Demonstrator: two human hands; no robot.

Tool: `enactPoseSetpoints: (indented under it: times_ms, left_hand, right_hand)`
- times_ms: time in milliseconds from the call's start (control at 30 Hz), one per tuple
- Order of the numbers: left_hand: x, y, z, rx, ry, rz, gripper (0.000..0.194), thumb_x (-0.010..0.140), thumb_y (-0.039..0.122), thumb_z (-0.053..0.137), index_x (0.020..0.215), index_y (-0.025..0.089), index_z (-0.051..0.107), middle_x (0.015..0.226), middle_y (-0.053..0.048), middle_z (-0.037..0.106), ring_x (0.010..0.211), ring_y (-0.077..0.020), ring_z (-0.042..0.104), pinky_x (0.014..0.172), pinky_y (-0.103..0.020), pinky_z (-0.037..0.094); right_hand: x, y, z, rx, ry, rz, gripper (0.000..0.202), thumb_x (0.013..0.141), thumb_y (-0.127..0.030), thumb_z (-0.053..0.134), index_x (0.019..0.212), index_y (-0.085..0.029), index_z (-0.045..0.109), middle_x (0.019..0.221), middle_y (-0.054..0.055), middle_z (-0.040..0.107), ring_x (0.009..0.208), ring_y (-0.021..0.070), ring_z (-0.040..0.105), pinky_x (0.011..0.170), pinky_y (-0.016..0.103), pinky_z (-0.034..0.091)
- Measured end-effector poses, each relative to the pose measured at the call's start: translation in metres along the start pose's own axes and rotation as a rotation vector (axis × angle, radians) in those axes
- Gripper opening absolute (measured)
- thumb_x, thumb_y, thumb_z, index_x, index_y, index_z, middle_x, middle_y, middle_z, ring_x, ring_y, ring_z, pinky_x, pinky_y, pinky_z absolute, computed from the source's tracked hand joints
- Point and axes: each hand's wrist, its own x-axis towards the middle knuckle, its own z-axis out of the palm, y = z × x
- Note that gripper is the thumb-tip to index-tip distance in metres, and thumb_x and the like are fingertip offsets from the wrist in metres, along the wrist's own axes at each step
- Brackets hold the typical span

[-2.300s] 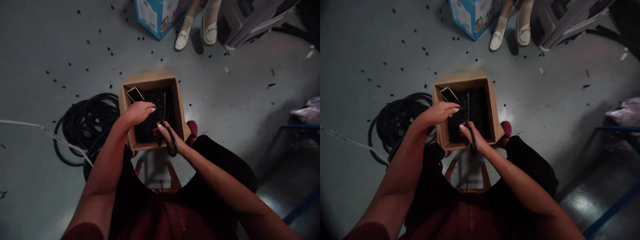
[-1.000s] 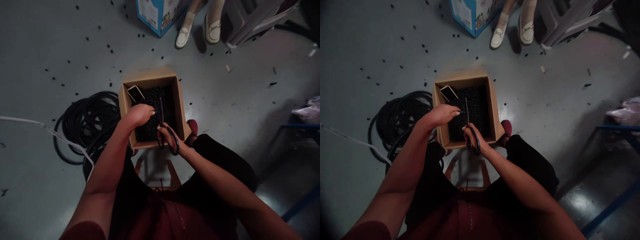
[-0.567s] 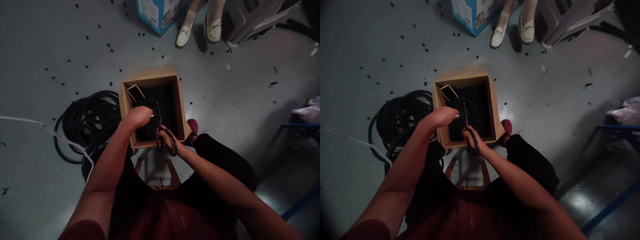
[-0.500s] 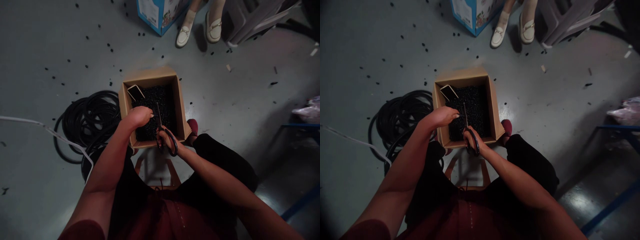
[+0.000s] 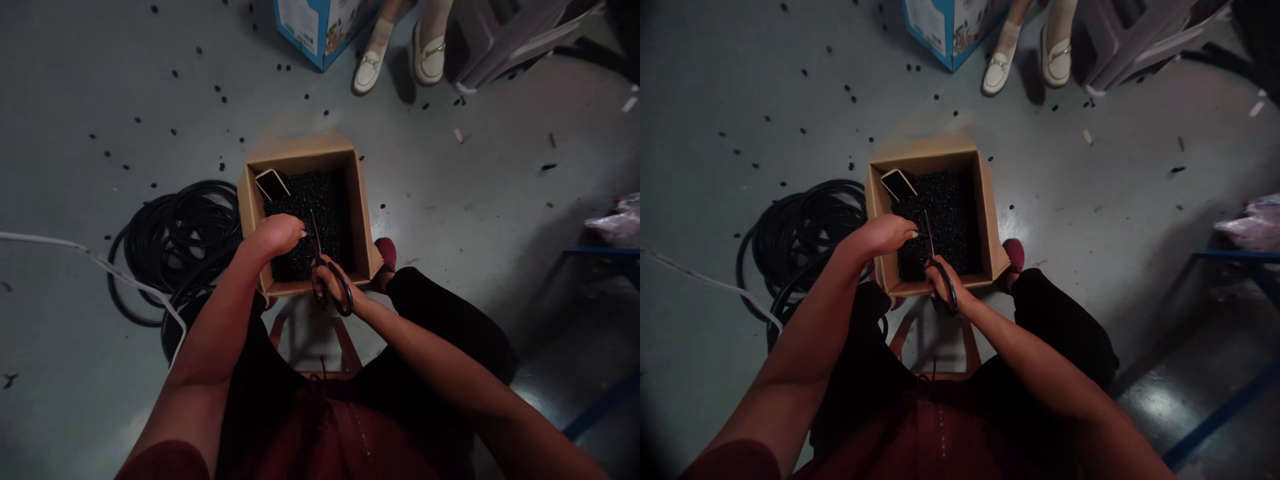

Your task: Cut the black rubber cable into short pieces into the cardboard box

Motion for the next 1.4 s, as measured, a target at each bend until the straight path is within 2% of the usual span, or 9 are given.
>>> enactPoseSetpoints:
  times_ms: [167,333,467,800,1067,1233,1400]
  left_hand:
    - [-0.003,0.003,-0.001,0.110,-0.027,0.001,0.036,0.097,0.030,0.043,0.112,0.020,0.075,0.114,-0.012,0.075,0.100,-0.0240,0.069,0.084,-0.031,0.050]
    - [-0.009,0.014,-0.006,0.123,-0.093,-0.066,0.041,0.099,0.028,0.039,0.121,0.015,0.071,0.125,-0.019,0.071,0.112,-0.0333,0.067,0.089,-0.040,0.051]
    - [-0.010,0.019,-0.006,0.101,-0.109,-0.087,0.041,0.099,0.025,0.040,0.123,0.011,0.071,0.126,-0.022,0.070,0.118,-0.0379,0.065,0.091,-0.045,0.052]
    - [-0.004,0.015,0.005,0.134,-0.110,-0.091,0.043,0.098,0.023,0.040,0.122,0.008,0.071,0.124,-0.023,0.070,0.118,-0.0392,0.066,0.093,-0.047,0.055]
    - [0.000,0.020,0.007,0.185,-0.155,-0.148,0.037,0.095,0.021,0.047,0.119,0.011,0.073,0.123,-0.020,0.072,0.115,-0.0335,0.068,0.090,-0.038,0.056]
    - [-0.005,0.017,0.000,0.175,-0.086,-0.163,0.040,0.098,0.026,0.041,0.121,0.014,0.072,0.123,-0.018,0.072,0.116,-0.0320,0.067,0.090,-0.036,0.054]
    - [-0.008,0.005,-0.010,-0.013,0.158,-0.109,0.040,0.101,0.030,0.039,0.128,0.018,0.066,0.125,-0.013,0.071,0.114,-0.0262,0.067,0.094,-0.034,0.050]
  right_hand:
    - [0.000,0.003,-0.001,0.004,-0.009,0.005,0.027,0.066,-0.032,0.050,0.091,-0.024,0.043,0.057,-0.010,0.043,0.044,0.0098,0.039,0.041,0.023,0.035]
    - [0.000,0.008,-0.001,-0.005,-0.007,0.018,0.028,0.068,-0.036,0.053,0.092,-0.024,0.044,0.059,-0.010,0.044,0.044,0.0086,0.040,0.040,0.022,0.034]
    - [0.002,0.012,-0.003,-0.030,0.001,0.011,0.027,0.070,-0.037,0.052,0.092,-0.024,0.045,0.058,-0.010,0.044,0.043,0.0085,0.040,0.039,0.021,0.034]
    - [0.004,0.016,-0.002,-0.073,0.008,0.040,0.025,0.069,-0.035,0.053,0.090,-0.024,0.045,0.056,-0.011,0.042,0.042,0.0080,0.038,0.038,0.021,0.032]
    - [0.003,0.014,-0.002,0.014,0.004,0.051,0.027,0.067,-0.033,0.056,0.090,-0.024,0.044,0.053,-0.012,0.041,0.038,0.0066,0.035,0.035,0.018,0.026]
    - [0.007,0.012,-0.005,0.090,0.031,0.066,0.027,0.070,-0.034,0.056,0.092,-0.024,0.045,0.055,-0.010,0.050,0.040,0.0088,0.043,0.037,0.020,0.037]
    - [0.005,-0.012,-0.008,0.155,0.031,0.101,0.032,0.080,-0.043,0.057,0.103,-0.025,0.045,0.065,-0.005,0.063,0.048,0.0126,0.056,0.045,0.025,0.049]
